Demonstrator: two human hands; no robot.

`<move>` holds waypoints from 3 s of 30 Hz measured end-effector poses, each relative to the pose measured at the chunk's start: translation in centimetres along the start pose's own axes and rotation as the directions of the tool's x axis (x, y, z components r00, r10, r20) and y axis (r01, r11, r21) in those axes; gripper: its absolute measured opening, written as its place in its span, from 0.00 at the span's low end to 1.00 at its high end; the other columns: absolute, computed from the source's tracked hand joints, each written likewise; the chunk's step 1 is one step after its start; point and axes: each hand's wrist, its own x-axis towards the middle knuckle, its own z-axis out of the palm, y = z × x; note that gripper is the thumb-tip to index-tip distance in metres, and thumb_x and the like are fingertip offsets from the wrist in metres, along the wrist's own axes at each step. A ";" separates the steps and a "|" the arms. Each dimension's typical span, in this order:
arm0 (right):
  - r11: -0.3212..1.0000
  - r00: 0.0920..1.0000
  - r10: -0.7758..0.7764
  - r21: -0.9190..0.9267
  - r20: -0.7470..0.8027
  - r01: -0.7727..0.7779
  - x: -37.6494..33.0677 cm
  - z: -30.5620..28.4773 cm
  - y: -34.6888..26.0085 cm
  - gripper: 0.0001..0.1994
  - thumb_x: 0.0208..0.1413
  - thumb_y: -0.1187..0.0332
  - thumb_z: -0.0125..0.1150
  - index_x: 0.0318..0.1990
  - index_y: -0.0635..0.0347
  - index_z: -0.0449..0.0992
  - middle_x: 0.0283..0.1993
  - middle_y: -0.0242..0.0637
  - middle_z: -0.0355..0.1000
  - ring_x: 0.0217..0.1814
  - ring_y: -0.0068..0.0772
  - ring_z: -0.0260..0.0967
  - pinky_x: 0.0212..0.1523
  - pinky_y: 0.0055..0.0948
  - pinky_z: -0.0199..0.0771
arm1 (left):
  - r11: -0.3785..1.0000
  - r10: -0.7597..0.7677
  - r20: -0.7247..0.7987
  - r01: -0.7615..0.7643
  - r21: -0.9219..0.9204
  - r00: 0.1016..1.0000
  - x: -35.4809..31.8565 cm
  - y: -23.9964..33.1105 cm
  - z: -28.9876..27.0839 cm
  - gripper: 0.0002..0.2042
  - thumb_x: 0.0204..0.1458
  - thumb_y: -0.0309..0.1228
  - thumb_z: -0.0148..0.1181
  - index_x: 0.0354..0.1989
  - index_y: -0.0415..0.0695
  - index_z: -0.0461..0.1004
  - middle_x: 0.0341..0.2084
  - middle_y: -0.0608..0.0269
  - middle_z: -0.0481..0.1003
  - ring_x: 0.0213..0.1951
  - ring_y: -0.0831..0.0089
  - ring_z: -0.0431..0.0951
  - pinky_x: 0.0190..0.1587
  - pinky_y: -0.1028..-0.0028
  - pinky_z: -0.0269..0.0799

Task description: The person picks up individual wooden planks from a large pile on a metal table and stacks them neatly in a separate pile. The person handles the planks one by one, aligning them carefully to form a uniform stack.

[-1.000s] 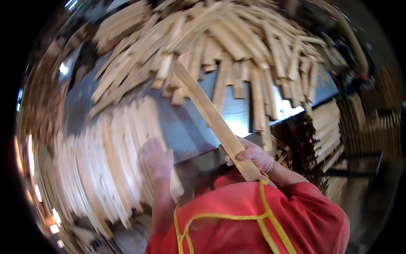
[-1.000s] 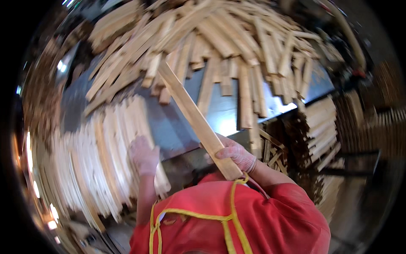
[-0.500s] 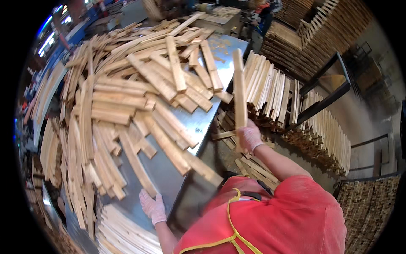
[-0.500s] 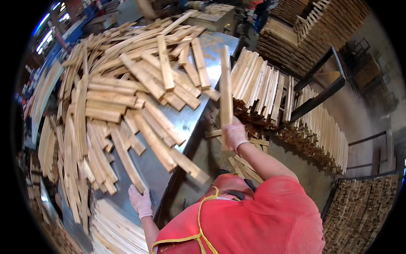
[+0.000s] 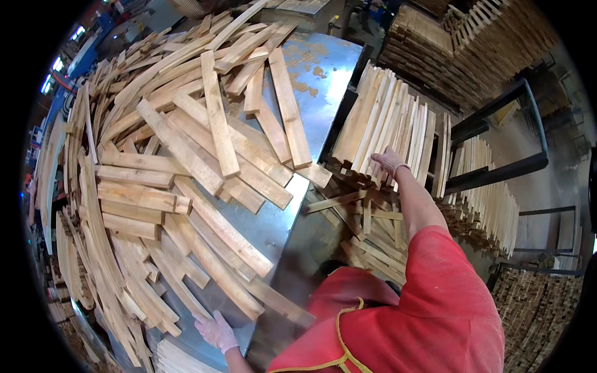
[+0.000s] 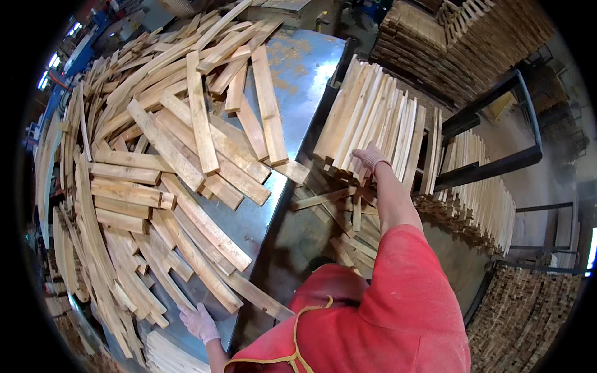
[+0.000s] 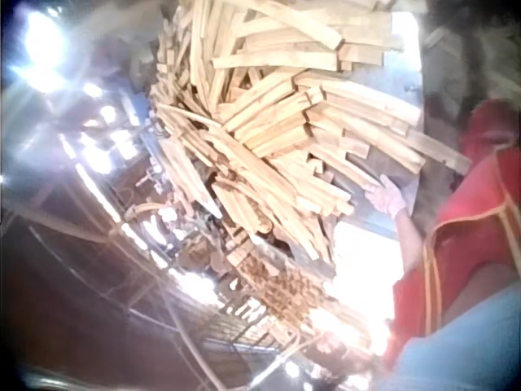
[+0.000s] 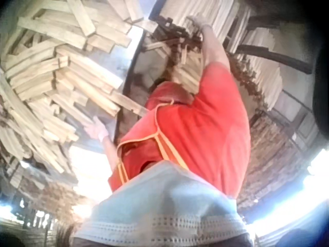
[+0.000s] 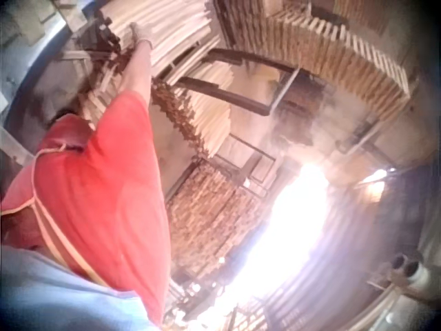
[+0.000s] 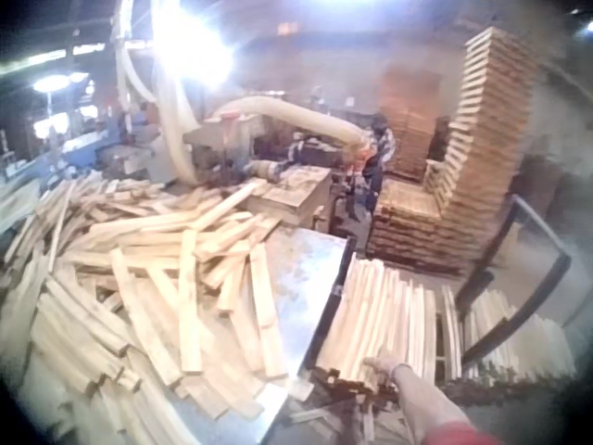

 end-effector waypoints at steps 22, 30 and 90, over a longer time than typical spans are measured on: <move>0.723 0.391 -0.684 0.503 0.616 0.473 -41.4 18.4 -14.0 0.31 0.64 0.73 0.64 0.75 0.64 0.65 0.67 0.41 0.74 0.68 0.32 0.71 0.70 0.30 0.68 | 0.370 0.237 0.413 0.311 -0.875 0.880 -20.1 -19.5 -1.4 0.28 0.49 0.35 0.70 0.60 0.36 0.75 0.53 0.55 0.79 0.54 0.62 0.80 0.61 0.65 0.75; 0.754 0.110 -0.471 0.334 0.875 0.566 -53.4 24.8 -15.4 0.36 0.65 0.74 0.65 0.79 0.64 0.57 0.74 0.54 0.67 0.75 0.44 0.66 0.74 0.38 0.65 | 0.938 -0.307 -0.122 0.279 -0.205 0.944 -18.8 -25.1 2.3 0.39 0.52 0.37 0.63 0.74 0.41 0.60 0.71 0.46 0.60 0.73 0.43 0.56 0.76 0.46 0.50; 0.540 0.098 -0.665 0.386 0.740 0.748 -55.5 36.5 -29.4 0.35 0.61 0.57 0.67 0.72 0.65 0.67 0.52 0.46 0.82 0.53 0.38 0.80 0.56 0.33 0.78 | 0.848 0.150 -0.152 -0.206 -0.489 0.977 -6.0 -19.7 -3.0 0.40 0.50 0.47 0.73 0.70 0.39 0.69 0.68 0.47 0.67 0.70 0.47 0.64 0.71 0.50 0.61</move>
